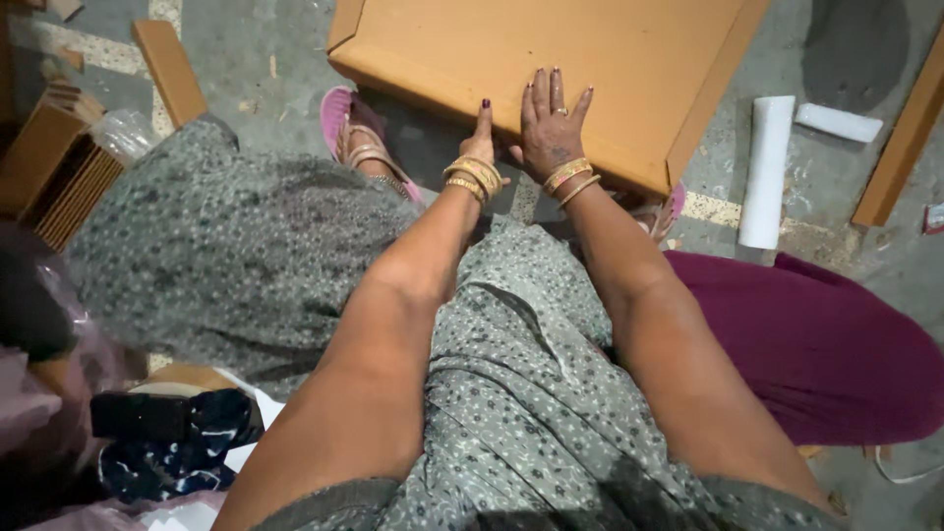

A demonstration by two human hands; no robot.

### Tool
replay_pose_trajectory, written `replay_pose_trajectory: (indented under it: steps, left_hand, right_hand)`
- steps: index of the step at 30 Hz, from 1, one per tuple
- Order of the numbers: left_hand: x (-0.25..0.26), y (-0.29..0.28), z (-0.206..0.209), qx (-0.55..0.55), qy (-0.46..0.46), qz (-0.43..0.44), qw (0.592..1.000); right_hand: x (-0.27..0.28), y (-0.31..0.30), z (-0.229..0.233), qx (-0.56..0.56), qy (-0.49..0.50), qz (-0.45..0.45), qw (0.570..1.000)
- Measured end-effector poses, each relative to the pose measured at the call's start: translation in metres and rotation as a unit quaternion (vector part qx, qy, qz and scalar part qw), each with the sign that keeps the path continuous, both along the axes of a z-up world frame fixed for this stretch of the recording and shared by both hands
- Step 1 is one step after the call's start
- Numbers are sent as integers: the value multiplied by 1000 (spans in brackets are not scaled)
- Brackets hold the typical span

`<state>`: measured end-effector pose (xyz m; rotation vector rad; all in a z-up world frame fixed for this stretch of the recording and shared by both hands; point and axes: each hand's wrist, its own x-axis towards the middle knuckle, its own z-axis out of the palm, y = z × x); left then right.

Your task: The person sits on the floor and applies glue to a large wooden board and several smaller wooden strips using a white foam roller. The person dips the roller into a bucket of liquid and rolls it along the edges and surfaces of the wood pieces.

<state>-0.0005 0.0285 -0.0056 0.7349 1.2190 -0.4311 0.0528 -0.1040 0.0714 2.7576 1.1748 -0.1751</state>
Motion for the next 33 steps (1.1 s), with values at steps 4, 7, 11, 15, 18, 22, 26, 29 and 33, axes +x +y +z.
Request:
replay_pose_trajectory:
  steps: [4,7,11,15,18,22,26,29,33]
  left_hand:
    - [1,-7,-6,-5,34,9,999]
    - [-2,-10,-4,-10,36,26,999]
    - [2,-15,-2,-12,47,51,998]
    - [2,-27,-7,-78,17,187,979]
    - [-2,-30,-27,-59,-13,190,980]
    - [-1,-31,-41,-26,-35,153,987]
    - [-2,-20,-15,0,24,59,998]
    - [0,-8,1,3,19,47,999]
    - [6,1,-9,36,17,15,999]
  right_hand:
    - [0,1,4,11,15,-1,1000]
    - [0,2,10,13,31,-7,999]
    - [0,6,15,17,38,-10,999]
    - [-1,7,16,12,36,-16,999]
    - [-2,6,13,18,41,-15,999]
    - [-1,4,11,18,38,-15,999]
    - [0,0,4,28,51,-16,998]
    - [4,-5,0,81,67,-15,994]
    - [13,-22,2,149,78,-9,986]
